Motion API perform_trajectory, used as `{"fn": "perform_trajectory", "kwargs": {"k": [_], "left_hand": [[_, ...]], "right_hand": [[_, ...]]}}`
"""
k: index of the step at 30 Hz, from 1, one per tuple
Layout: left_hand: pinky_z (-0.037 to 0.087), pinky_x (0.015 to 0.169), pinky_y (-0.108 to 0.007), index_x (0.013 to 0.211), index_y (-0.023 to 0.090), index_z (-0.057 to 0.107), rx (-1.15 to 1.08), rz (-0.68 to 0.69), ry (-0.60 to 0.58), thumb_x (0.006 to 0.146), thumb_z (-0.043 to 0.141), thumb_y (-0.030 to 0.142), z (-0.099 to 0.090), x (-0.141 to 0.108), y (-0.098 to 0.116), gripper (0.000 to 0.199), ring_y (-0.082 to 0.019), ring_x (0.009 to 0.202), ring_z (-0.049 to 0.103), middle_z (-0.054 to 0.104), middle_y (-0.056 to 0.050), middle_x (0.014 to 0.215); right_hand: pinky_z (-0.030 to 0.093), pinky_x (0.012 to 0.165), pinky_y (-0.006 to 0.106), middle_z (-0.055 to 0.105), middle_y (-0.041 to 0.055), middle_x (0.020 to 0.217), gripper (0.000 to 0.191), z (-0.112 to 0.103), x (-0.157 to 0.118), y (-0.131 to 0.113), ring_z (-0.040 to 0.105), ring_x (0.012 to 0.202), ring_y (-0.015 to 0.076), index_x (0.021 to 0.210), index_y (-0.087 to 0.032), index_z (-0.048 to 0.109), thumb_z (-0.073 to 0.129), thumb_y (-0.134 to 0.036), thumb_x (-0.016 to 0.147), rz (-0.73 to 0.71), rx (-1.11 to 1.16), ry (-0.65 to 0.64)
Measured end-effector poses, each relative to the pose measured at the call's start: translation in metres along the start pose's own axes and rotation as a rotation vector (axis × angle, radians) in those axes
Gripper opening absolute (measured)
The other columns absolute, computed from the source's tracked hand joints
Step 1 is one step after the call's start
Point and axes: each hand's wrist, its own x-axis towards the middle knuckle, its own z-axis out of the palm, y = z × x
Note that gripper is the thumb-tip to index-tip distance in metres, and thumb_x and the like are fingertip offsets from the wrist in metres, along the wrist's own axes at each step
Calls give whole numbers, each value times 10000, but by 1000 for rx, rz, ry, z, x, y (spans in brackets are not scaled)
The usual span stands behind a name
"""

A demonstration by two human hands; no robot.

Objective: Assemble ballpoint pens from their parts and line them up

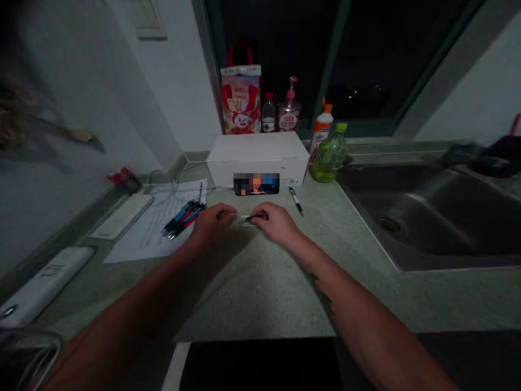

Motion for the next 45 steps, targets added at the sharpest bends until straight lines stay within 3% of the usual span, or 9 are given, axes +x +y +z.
{"fn": "perform_trajectory", "kwargs": {"k": [6,10,14,22,27,34,40,43,45], "left_hand": [[538,966,-350,1025,186,818,271,50,-80,937,621,138,-4,6,-14,221,-257,1078,727,800,-110,1131],[544,926,-356,1020,179,828,332,52,-130,918,634,133,-3,4,-14,224,-271,1049,735,795,-125,1103],[550,899,-370,969,178,825,278,46,-107,906,656,143,-3,3,-12,184,-281,1009,739,805,-126,1070],[569,817,-310,906,207,816,-285,31,-111,857,753,198,5,3,-2,81,-208,858,763,832,-46,914],[565,771,-306,889,198,805,-466,-16,-112,820,774,200,8,-1,4,76,-181,769,738,812,-26,824],[582,754,-303,868,205,788,-556,-15,-84,819,803,261,12,-3,3,76,-186,775,744,815,-29,820],[622,830,-339,872,211,770,-569,39,-57,828,807,249,18,-1,-1,69,-204,850,783,832,-35,884],[630,838,-339,885,209,768,-594,55,-57,818,809,239,19,0,-3,84,-200,848,785,835,-34,879],[632,848,-338,886,210,768,-596,63,-58,819,805,236,19,-1,-2,81,-200,856,788,839,-36,886]], "right_hand": [[494,792,298,745,42,967,159,9,-8,-7,688,871,181,988,-201,795,786,-96,869,-51,-96,-221],[494,800,316,712,59,1019,213,7,-10,-11,675,898,200,1041,-210,802,867,-179,840,-69,-242,-245],[497,801,328,706,62,980,97,5,-11,-11,673,901,215,936,-223,794,854,-192,865,-96,-322,-281],[461,776,330,752,49,948,72,1,-11,-17,680,889,223,996,-224,718,761,-191,949,-75,-297,-68],[452,759,317,755,39,966,122,2,-11,-15,674,860,207,973,-229,699,788,-168,916,-128,-215,10],[465,752,309,760,26,899,23,3,-10,-12,687,820,195,982,-228,720,723,-212,966,-112,-76,30],[480,721,303,750,8,854,144,3,-10,-13,672,749,180,1097,-226,712,717,-274,962,-78,50,17],[479,718,308,749,20,836,100,2,-10,-13,671,755,185,994,-225,722,694,-321,986,-69,5,17],[481,726,314,744,26,793,201,1,-9,-13,669,739,184,929,-220,729,616,-341,1043,-52,-27,-15]]}}
